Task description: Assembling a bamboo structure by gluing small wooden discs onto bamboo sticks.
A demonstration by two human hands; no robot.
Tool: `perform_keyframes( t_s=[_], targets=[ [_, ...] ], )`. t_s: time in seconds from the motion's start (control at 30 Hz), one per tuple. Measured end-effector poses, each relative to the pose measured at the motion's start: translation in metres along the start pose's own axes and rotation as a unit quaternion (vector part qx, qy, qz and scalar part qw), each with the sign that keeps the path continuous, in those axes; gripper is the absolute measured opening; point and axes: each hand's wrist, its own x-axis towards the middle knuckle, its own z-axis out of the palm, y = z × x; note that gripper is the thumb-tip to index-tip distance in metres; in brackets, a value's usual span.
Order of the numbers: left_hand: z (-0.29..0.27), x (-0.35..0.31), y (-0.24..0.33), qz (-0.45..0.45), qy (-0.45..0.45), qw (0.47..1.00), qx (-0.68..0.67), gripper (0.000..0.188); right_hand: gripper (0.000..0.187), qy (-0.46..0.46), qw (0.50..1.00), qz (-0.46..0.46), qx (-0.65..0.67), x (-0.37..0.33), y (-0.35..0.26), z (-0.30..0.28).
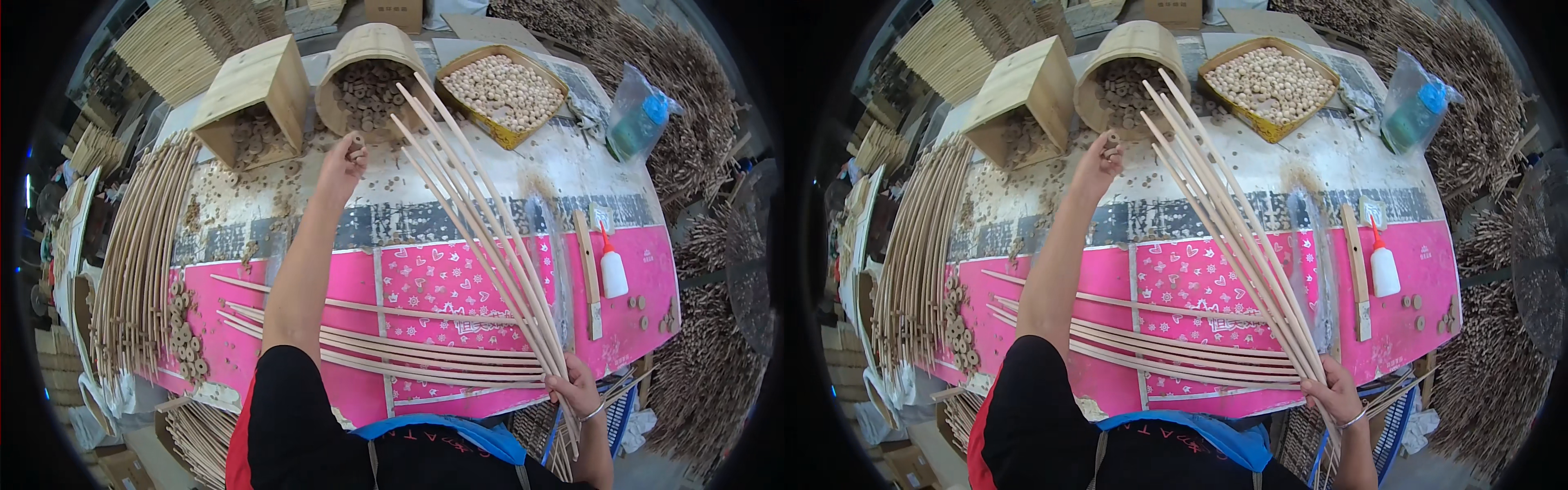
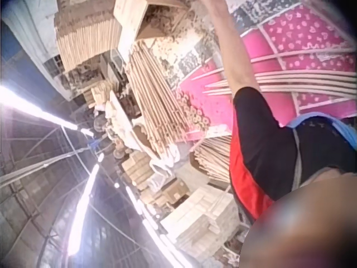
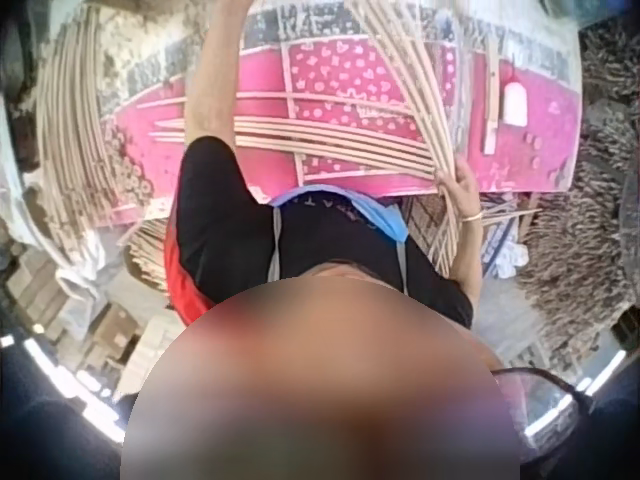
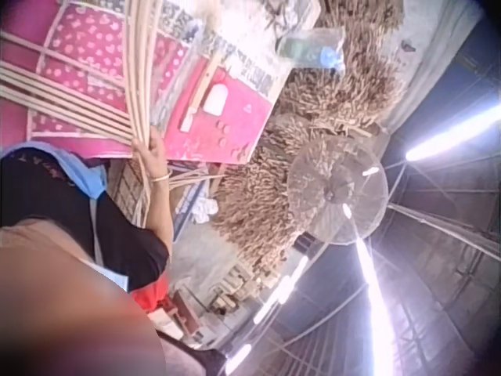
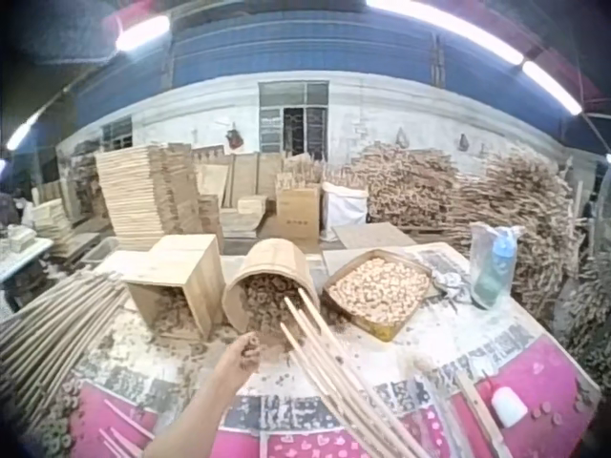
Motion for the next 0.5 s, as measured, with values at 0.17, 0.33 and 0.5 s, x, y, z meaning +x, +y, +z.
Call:
perform_keyframes(
  t_s=[0.17, 0.33, 0.5],
  targets=[
    [0.010, -0.029, 0.000, -0.017, 0.030, 0.996, -0.077, 0.031, 0.031, -0.021, 0.999, -0.002, -0.031, 0.015, -0.006, 0.011],
    [0.001, -0.051, 0.011, -0.022, 0.006, 0.998, -0.056, 0.028, 0.030, -0.062, 0.997, 0.014, -0.052, 0.026, -0.019, 0.022],
    [-0.004, -0.060, 0.014, -0.011, -0.027, 1.000, -0.011, 0.024, 0.032, -0.068, 0.996, 0.008, -0.061, 0.031, -0.018, 0.023]
  ],
)
